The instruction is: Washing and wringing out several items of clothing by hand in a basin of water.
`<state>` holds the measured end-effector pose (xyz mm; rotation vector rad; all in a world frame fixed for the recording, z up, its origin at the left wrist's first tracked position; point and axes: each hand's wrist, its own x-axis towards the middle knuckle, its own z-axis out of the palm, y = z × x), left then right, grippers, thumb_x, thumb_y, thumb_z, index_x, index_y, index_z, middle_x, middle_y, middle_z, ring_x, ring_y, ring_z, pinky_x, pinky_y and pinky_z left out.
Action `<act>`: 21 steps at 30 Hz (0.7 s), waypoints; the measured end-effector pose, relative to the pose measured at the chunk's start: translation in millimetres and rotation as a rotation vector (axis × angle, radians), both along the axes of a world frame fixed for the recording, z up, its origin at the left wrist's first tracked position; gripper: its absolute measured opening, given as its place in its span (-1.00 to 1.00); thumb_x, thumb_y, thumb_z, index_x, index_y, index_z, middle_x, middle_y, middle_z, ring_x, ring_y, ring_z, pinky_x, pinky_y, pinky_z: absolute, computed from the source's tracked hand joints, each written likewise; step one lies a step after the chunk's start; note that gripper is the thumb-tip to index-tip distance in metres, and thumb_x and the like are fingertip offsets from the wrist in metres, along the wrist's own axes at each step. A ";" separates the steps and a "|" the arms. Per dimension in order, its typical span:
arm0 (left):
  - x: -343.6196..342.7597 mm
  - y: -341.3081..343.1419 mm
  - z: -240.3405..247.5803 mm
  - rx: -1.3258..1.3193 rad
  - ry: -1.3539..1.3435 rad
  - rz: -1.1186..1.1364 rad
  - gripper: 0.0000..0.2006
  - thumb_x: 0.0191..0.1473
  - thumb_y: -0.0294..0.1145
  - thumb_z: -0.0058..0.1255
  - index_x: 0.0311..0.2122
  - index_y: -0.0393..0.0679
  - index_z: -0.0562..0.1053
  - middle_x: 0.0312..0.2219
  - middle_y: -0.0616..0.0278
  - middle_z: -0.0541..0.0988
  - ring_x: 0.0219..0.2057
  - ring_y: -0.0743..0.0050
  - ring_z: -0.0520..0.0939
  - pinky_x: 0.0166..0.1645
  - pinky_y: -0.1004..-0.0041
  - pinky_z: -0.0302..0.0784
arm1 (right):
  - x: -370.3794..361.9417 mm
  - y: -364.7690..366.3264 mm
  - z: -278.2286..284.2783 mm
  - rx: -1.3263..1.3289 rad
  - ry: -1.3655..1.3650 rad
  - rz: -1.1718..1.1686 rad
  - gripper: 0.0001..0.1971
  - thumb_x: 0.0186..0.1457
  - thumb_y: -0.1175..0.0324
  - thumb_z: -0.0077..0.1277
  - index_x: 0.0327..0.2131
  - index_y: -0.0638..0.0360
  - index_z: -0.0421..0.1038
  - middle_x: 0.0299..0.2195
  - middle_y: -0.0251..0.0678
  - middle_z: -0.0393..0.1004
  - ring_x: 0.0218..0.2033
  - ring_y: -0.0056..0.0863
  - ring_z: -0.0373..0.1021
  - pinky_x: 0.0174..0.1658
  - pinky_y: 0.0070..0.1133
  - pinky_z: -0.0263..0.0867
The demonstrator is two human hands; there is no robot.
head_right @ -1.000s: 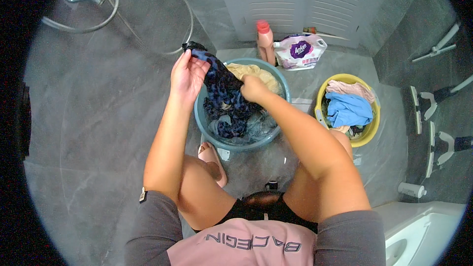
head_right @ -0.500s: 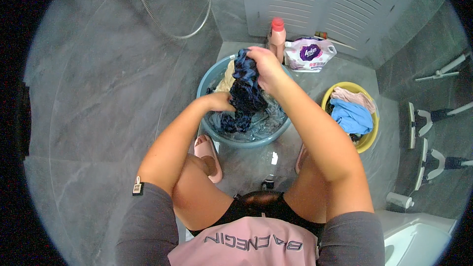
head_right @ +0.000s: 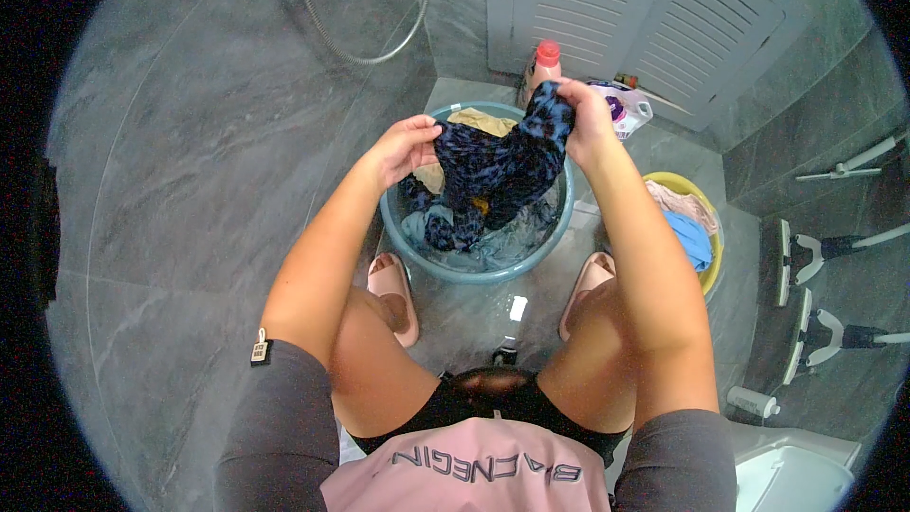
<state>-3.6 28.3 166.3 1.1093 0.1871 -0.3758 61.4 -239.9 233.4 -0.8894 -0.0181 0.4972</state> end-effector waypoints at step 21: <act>-32.4 -45.3 59.0 0.290 -0.375 -0.291 -0.90 -0.03 -0.39 0.07 -0.40 -0.17 0.47 -0.46 0.42 0.50 -0.39 0.72 0.47 -0.24 0.64 0.33 | -39.0 18.2 -25.5 -0.432 -0.692 0.754 -0.50 -0.14 0.49 0.17 -0.07 0.18 0.24 -0.07 -0.43 0.24 0.07 -0.62 0.09 0.19 -0.57 -0.07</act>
